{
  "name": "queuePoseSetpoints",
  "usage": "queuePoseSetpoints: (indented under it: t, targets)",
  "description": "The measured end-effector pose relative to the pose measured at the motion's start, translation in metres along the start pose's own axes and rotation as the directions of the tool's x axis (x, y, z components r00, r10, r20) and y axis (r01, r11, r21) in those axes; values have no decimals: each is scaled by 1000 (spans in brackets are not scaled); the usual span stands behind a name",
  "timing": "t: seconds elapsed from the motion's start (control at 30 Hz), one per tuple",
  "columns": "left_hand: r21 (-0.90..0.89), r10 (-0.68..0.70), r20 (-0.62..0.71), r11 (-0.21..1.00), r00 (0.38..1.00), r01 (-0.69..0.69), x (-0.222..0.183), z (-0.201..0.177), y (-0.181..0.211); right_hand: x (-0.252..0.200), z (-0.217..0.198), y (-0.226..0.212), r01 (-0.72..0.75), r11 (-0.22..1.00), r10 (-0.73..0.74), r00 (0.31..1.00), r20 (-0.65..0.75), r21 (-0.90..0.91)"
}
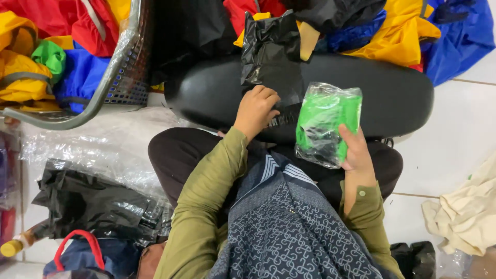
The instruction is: Packing a garment into plastic bags and trimming excess material from another garment using scissors
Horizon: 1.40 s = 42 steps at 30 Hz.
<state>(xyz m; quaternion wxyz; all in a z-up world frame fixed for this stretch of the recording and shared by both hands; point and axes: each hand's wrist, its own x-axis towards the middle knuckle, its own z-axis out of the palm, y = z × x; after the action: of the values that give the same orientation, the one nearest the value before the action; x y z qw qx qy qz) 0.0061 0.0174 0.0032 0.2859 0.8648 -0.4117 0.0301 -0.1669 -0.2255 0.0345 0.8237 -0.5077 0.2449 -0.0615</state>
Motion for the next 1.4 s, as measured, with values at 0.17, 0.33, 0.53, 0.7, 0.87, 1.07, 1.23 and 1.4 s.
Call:
queuePoseSetpoints:
  t: [0.17, 0.33, 0.53, 0.7, 0.87, 1.07, 1.23, 1.4]
  targets:
    - [171, -42, 118, 985, 992, 22, -13, 42, -32, -12, 31, -5, -27, 965, 19, 999, -32, -261]
    - [112, -13, 164, 994, 986, -6, -6, 37, -22, -23, 28, 22, -91, 979, 76, 993, -87, -181]
    - [228, 83, 23, 970, 996, -86, -15, 77, -33, -34, 25, 27, -166, 984, 148, 960, -236, -59]
    - [-146, -187, -270, 978, 945, 152, 0, 24, 29, -61, 93, -31, 76, 913, -224, 914, -338, -401]
    - [-487, -273, -380, 871, 884, 60, 4, -29, 92, -57, 87, -25, 303, 877, -421, 858, -294, -372]
    - [-788, -252, -158, 615, 955, 32, -3, -32, 137, -48, 22, 30, 8, 891, 84, 980, -183, 454]
    - [-947, -412, 123, 223, 903, 231, -9, -10, 123, -31, -30, 75, -143, 766, 193, 981, -12, 626]
    - [-684, -293, -149, 720, 944, 116, 13, -58, 109, -8, 17, -11, 453, 865, -395, 880, 263, -214]
